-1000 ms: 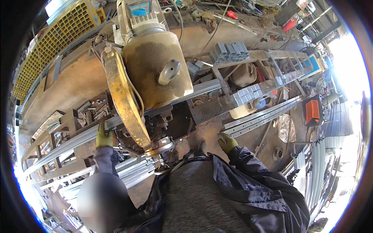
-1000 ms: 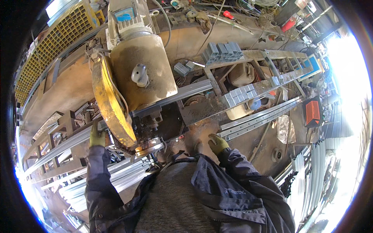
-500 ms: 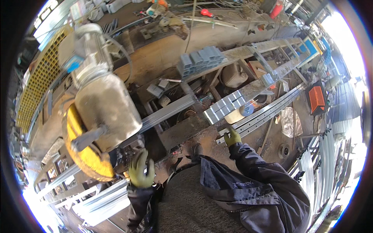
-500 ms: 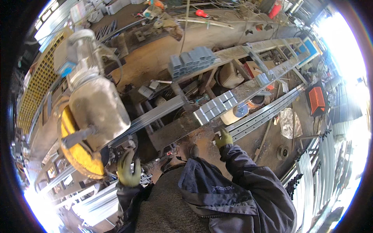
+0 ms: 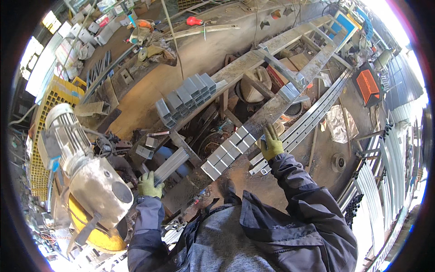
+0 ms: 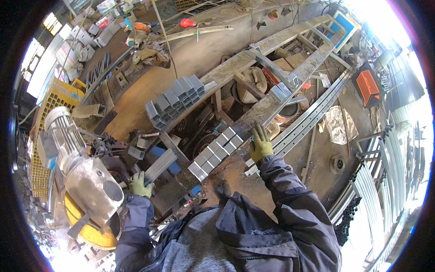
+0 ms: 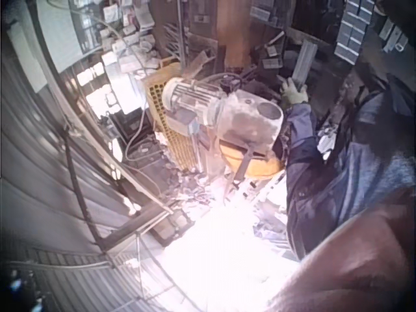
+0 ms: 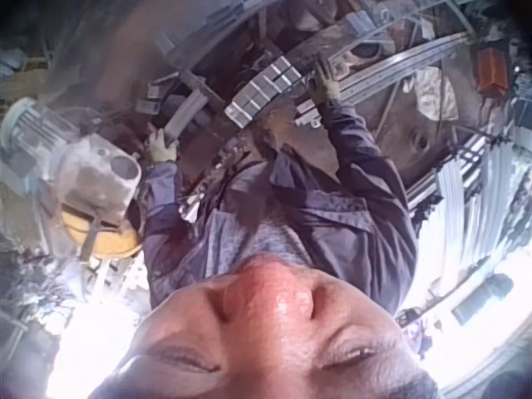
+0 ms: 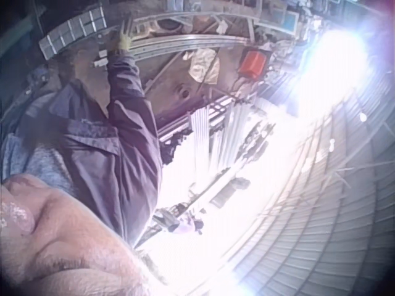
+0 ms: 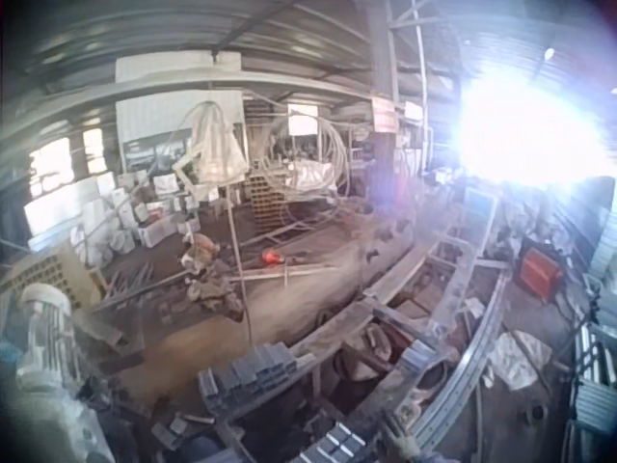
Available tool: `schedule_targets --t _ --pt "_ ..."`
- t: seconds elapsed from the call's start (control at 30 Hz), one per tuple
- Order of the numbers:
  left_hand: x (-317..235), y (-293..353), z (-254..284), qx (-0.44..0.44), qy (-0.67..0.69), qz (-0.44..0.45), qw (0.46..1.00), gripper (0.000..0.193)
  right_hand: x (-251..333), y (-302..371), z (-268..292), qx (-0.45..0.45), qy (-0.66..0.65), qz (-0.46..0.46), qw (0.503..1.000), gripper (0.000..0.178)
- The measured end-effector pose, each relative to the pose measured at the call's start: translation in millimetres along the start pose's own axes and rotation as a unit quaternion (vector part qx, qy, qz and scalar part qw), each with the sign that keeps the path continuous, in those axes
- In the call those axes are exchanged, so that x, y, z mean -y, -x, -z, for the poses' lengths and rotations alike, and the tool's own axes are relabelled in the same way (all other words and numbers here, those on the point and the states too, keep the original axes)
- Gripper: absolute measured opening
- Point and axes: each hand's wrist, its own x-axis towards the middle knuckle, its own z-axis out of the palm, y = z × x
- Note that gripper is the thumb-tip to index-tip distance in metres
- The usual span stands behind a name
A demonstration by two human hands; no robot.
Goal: The person repeatedly picks up long metal profiles, places them on a chop saw, and cuts them to length. After each cut, the person stacks the cut pieces on a nearby workbench. The process is repeated multiple times throughout the clip.
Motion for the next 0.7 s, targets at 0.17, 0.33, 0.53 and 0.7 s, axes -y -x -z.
schedule_targets --t 0.17,0.33,0.53,0.7 --pt "-58.6 -38.3 12.1 0.016 -0.025 -0.036 0.999 0.093 -4.1 -3.2 -0.3 0.012 0.028 0.019 0.999 0.076" --pt "-158.5 -105.6 19.3 0.046 -0.028 -0.093 0.994 0.088 0.0 -3.7 7.6 0.041 0.023 -0.002 0.999 0.078" --pt "-299.6 -198.9 16.7 0.098 -0.032 -0.105 0.989 0.092 1.9 -5.2 9.9 0.035 0.02 0.001 0.999 0.078" --pt "-306.2 -211.4 6.3 0.067 0.088 -0.19 0.976 0.104 0.0 -5.8 7.8 0.026 0.019 0.004 0.999 0.078"
